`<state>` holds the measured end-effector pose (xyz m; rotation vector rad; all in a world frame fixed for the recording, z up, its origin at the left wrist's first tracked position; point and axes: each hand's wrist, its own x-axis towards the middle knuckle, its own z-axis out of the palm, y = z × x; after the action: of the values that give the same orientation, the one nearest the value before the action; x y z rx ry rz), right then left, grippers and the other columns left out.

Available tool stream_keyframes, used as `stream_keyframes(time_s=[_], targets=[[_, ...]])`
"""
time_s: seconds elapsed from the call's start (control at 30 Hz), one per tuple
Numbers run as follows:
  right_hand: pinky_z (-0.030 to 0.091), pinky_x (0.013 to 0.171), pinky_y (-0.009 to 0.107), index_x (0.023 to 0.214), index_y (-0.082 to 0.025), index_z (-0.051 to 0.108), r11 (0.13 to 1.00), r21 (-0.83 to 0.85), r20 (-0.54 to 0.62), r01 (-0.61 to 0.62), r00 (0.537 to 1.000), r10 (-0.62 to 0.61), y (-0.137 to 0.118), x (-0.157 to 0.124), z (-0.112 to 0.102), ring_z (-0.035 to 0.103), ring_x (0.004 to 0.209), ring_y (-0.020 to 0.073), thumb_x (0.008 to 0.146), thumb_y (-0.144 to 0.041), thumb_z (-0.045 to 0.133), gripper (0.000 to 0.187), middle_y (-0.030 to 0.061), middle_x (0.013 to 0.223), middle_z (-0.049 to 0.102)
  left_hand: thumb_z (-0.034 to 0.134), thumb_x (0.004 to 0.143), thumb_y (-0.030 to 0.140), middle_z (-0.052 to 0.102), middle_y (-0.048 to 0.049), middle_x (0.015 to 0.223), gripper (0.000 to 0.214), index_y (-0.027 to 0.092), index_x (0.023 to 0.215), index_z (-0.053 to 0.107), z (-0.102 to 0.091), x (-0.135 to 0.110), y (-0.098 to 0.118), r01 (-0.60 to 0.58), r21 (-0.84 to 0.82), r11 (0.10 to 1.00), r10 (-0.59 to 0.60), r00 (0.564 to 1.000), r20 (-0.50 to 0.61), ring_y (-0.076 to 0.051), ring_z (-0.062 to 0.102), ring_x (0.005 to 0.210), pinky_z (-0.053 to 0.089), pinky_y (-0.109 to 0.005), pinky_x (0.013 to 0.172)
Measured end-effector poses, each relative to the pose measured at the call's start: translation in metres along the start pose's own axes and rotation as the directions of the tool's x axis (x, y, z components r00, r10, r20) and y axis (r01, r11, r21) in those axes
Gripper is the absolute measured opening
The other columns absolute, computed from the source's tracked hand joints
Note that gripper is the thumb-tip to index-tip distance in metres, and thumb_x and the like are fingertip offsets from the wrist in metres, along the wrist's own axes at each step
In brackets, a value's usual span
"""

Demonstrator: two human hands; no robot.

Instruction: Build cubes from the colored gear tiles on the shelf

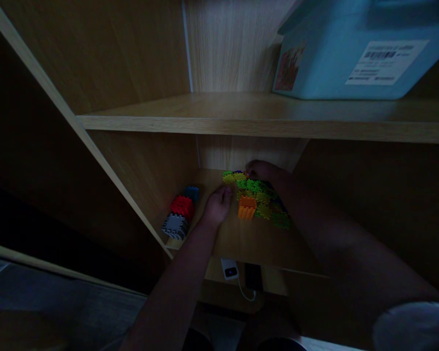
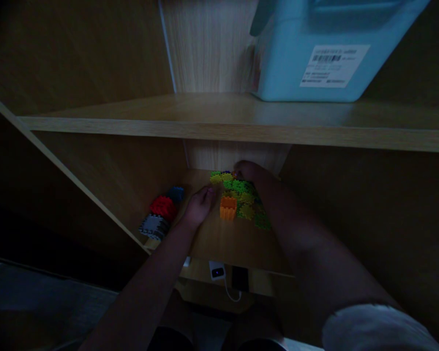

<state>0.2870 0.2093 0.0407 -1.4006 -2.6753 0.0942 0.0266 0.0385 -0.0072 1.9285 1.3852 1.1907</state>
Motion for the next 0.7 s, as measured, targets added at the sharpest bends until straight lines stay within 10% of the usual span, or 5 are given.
stream_keyframes(time_s=[0.43, 0.7], targets=[[0.052, 0.100, 0.035, 0.124, -0.018, 0.077, 0.975, -0.119, -0.118, -0.190, 0.977, 0.176, 0.011, -0.011, -0.003, 0.074, 0.112, 0.0298, 0.096, -0.025, 0.068, 0.030, 0.0154, 0.128, 0.080, 0.045, 0.114, 0.038, 0.079, -0.0078, 0.095, 0.033, 0.023, 0.093, 0.066, 0.000, 0.000, -0.001, -0.001, -0.023, 1.000, 0.001, 1.000, 0.000, -0.023, 0.075, 0.088, 0.054, -0.033, 0.084], [0.053, 0.095, 0.034, 0.116, -0.019, 0.077, 0.943, 0.049, -0.167, -0.330, 0.928, 0.333, 0.039, -0.036, -0.017, 0.074, 0.107, 0.0276, 0.098, -0.033, 0.070, 0.024, 0.0123, 0.121, 0.082, 0.042, 0.115, 0.045, 0.079, -0.0073, 0.098, 0.038, 0.024, 0.094, 0.067, 0.003, 0.002, -0.006, -0.018, -0.011, 1.000, 0.018, 1.000, -0.009, -0.023, 0.073, 0.091, 0.054, -0.033, 0.085]])
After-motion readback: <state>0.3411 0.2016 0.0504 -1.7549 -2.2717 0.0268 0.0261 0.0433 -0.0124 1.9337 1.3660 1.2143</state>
